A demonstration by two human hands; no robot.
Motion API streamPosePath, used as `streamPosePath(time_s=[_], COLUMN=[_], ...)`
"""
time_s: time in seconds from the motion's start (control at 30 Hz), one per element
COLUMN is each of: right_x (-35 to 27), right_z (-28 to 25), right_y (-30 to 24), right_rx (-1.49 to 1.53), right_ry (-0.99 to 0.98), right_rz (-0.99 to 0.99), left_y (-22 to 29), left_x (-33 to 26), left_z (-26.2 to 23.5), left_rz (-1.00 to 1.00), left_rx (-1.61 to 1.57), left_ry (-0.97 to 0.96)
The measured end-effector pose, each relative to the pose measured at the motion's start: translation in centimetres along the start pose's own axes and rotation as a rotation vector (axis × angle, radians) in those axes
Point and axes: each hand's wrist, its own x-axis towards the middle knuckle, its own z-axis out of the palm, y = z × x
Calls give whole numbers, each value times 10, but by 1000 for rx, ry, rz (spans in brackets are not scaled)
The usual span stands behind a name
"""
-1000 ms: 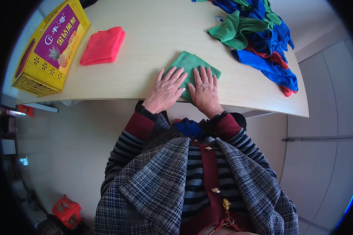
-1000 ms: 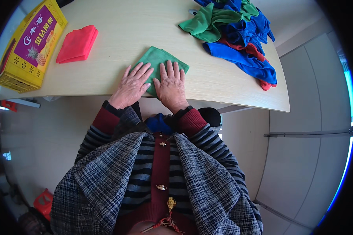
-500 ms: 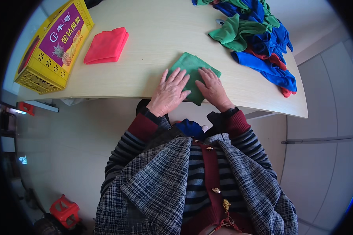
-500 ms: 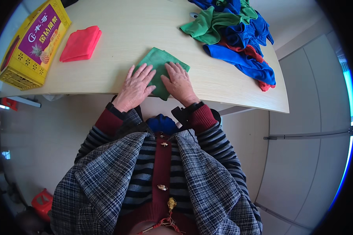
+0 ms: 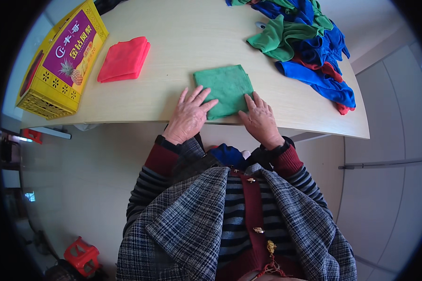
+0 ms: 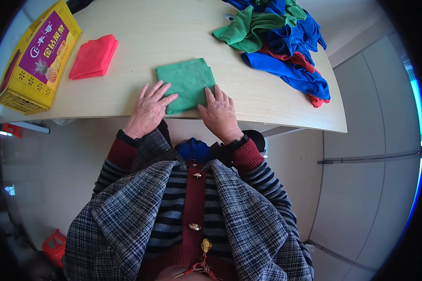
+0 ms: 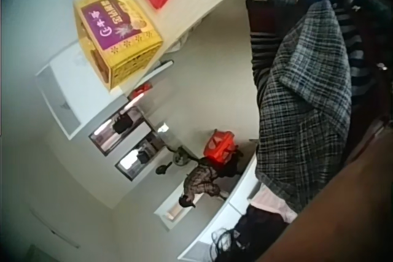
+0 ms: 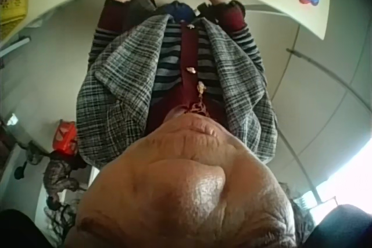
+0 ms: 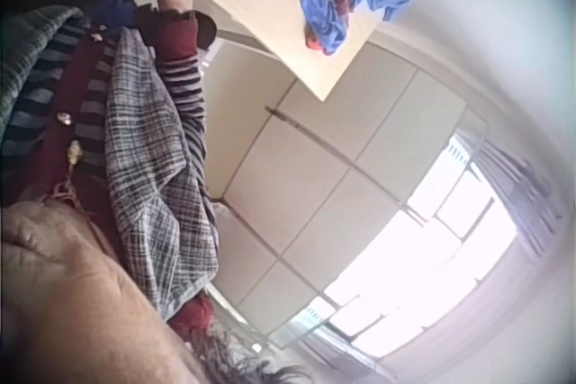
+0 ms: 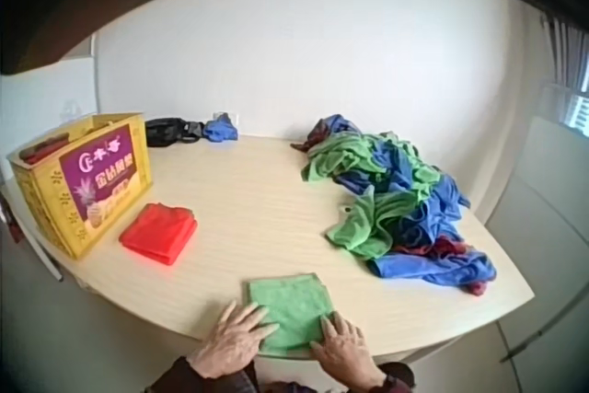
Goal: Fold various colorful cloths into neat squares on a table.
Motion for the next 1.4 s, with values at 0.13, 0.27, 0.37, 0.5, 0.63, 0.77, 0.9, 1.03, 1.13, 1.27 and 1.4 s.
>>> streamPosePath(time_s=[0.13,0.27,0.37,0.5,0.63,0.77,0.9,1.03,1.13,1.27,1.4], right_x=[0,35,53,57,61,66,68,68,68,67,66], right_z=[-30,-7,26,39,42,48,47,45,45,42,37], right_y=[-20,-32,-45,-31,-26,-19,-8,-5,-5,-4,-9], right_rx=[-199,-2,41,-9,-41,-57,-28,20,43,59,65], right_ry=[-89,125,126,89,88,78,15,-10,-16,-44,-73], right_rz=[-18,-189,-164,-172,-189,-206,-217,-222,-225,-224,-214], left_y=[-13,9,15,15,11,-19,-13,13,27,43,50], left_x=[1,21,23,19,18,13,1,-9,-7,2,14], left_z=[-1,13,29,34,30,33,18,13,14,18,24], left_rz=[-61,-147,-158,-160,-163,-105,-127,-169,-188,-207,-201], left_rx=[-177,-162,-108,-77,-113,-306,-532,-399,-269,-135,50], left_ry=[32,153,128,100,59,54,119,182,217,255,245])
